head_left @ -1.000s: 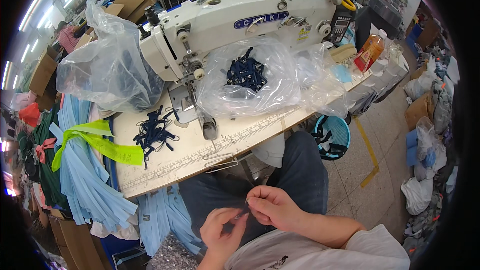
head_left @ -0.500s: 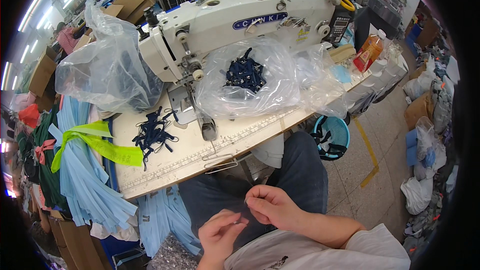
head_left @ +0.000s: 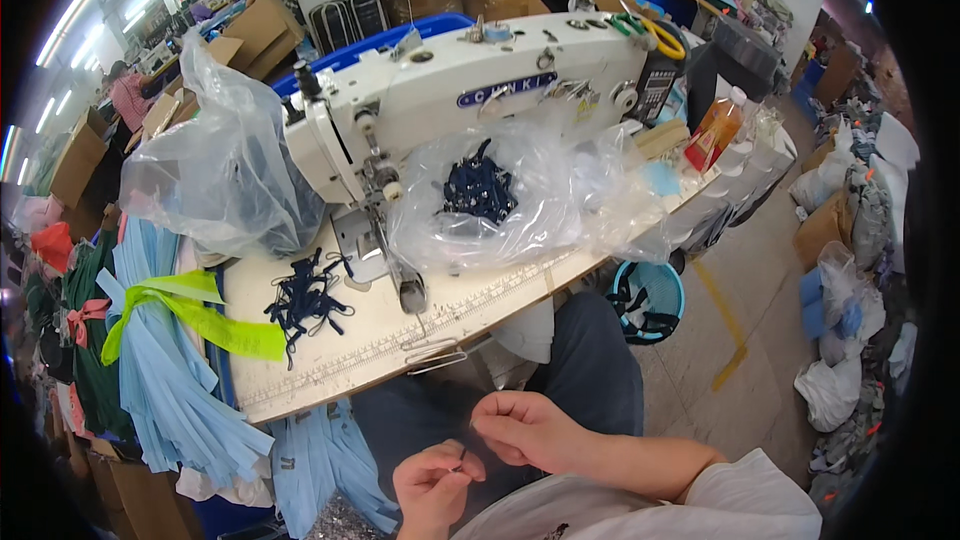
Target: Assembling small metal hardware components by hand at a workbench.
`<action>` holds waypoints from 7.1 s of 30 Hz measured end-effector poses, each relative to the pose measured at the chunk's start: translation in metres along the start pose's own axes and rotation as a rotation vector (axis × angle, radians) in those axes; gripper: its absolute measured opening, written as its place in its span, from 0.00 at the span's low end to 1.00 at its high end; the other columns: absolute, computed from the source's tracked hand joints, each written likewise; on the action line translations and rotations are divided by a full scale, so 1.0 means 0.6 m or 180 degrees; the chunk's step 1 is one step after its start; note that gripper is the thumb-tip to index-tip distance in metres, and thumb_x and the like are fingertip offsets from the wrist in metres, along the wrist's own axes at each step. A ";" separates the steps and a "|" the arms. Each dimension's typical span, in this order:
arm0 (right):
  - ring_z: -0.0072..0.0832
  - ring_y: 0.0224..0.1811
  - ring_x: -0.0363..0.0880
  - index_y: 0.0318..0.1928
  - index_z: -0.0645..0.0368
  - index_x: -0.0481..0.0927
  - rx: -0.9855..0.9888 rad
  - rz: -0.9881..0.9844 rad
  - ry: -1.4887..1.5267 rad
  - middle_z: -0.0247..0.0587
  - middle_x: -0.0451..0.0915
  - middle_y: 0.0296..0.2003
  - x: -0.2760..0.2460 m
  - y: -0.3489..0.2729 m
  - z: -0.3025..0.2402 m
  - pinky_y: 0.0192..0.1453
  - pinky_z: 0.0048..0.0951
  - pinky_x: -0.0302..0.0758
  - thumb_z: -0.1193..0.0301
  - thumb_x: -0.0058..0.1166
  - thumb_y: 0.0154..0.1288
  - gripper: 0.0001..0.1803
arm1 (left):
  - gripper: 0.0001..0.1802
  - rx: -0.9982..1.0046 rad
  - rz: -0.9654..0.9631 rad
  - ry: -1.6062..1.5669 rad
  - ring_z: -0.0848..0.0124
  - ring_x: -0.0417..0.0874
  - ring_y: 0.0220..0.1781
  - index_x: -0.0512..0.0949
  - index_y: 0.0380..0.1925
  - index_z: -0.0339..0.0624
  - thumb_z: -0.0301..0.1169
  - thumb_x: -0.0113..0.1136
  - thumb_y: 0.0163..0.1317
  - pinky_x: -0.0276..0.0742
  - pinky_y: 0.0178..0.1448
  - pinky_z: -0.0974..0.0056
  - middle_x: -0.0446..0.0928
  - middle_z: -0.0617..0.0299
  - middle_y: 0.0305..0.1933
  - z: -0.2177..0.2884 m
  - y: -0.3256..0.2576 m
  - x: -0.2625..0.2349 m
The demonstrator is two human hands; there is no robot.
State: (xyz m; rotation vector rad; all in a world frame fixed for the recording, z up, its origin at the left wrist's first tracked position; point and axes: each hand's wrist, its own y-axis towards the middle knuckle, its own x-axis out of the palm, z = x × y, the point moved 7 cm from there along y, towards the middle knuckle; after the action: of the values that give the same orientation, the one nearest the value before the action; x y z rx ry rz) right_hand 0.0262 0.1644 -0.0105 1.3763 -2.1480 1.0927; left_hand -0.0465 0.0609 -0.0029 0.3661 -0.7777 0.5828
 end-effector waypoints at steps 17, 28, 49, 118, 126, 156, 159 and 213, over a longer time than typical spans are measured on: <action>0.14 0.23 0.67 0.38 0.63 0.78 -0.2841 0.1488 -0.2233 0.26 0.72 0.22 0.017 0.011 -0.382 0.25 0.17 0.65 0.67 0.55 0.67 0.10 | 0.13 0.0078 0.1050 0.1841 0.76 0.79 0.29 0.74 0.49 0.35 0.22 0.56 0.64 0.72 0.31 0.74 0.81 0.56 0.31 0.091 0.049 -0.086; 0.18 0.19 0.62 0.42 0.61 0.71 0.0601 0.0414 0.0163 0.44 0.76 0.35 -0.048 -0.015 0.016 0.17 0.17 0.55 0.74 0.41 0.71 0.05 | 0.10 0.0950 0.1220 0.6188 0.56 0.75 0.38 0.78 0.35 0.35 0.27 0.64 0.54 0.71 0.43 0.57 0.74 0.56 0.34 0.264 0.191 -0.135; 0.10 0.21 0.60 0.51 0.65 0.76 0.0500 -0.0506 0.0795 0.34 0.76 0.35 0.031 0.002 0.092 0.21 0.14 0.55 0.71 0.49 0.72 0.13 | 0.10 0.0388 0.0754 0.2593 0.74 0.73 0.28 0.77 0.43 0.32 0.23 0.58 0.62 0.71 0.32 0.70 0.74 0.59 0.34 0.238 0.079 -0.134; 0.11 0.22 0.61 0.54 0.62 0.77 0.0080 -0.0349 0.0214 0.28 0.78 0.33 -0.070 -0.127 0.077 0.23 0.15 0.58 0.67 0.49 0.72 0.16 | 0.01 -0.0939 0.0166 0.2737 0.76 0.74 0.31 0.73 0.35 0.32 0.19 0.53 0.64 0.71 0.35 0.74 0.72 0.59 0.39 -0.030 -0.078 0.064; 0.11 0.24 0.63 0.55 0.59 0.77 -0.0195 -0.0380 -0.0252 0.27 0.76 0.30 -0.050 -0.114 0.067 0.24 0.15 0.59 0.70 0.50 0.71 0.15 | 0.03 -0.0446 -0.0353 0.3795 0.74 0.72 0.30 0.75 0.33 0.34 0.18 0.57 0.59 0.66 0.34 0.73 0.73 0.58 0.34 -0.007 -0.059 0.070; 0.11 0.23 0.62 0.44 0.64 0.78 -0.0114 0.0093 -0.0219 0.28 0.73 0.27 -0.059 -0.083 0.087 0.23 0.16 0.58 0.71 0.52 0.70 0.09 | 0.16 0.0671 -0.0969 0.4524 0.66 0.78 0.28 0.81 0.34 0.38 0.18 0.70 0.42 0.71 0.30 0.67 0.78 0.59 0.31 0.003 -0.039 0.066; 0.11 0.22 0.61 0.43 0.63 0.77 -0.0085 0.0405 -0.0347 0.27 0.70 0.24 -0.063 -0.084 0.084 0.22 0.16 0.57 0.70 0.50 0.71 0.09 | 0.14 0.0317 -0.0538 0.4533 0.67 0.79 0.28 0.79 0.31 0.38 0.17 0.69 0.42 0.73 0.30 0.68 0.80 0.58 0.33 0.008 -0.042 0.058; 0.14 0.34 0.72 0.41 0.63 0.79 -0.0758 0.0340 -0.1169 0.31 0.77 0.35 -0.068 -0.089 0.055 0.37 0.17 0.69 0.74 0.60 0.63 0.07 | 0.07 -0.1414 0.0688 0.2408 0.81 0.78 0.28 0.78 0.36 0.32 0.16 0.63 0.57 0.71 0.33 0.79 0.80 0.63 0.29 -0.035 -0.072 -0.004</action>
State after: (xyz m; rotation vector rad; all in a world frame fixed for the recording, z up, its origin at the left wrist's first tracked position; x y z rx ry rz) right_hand 0.0956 0.1514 -0.0360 1.4510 -2.5380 0.6248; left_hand -0.0097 0.0367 -0.0225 -0.3477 -0.1949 0.6676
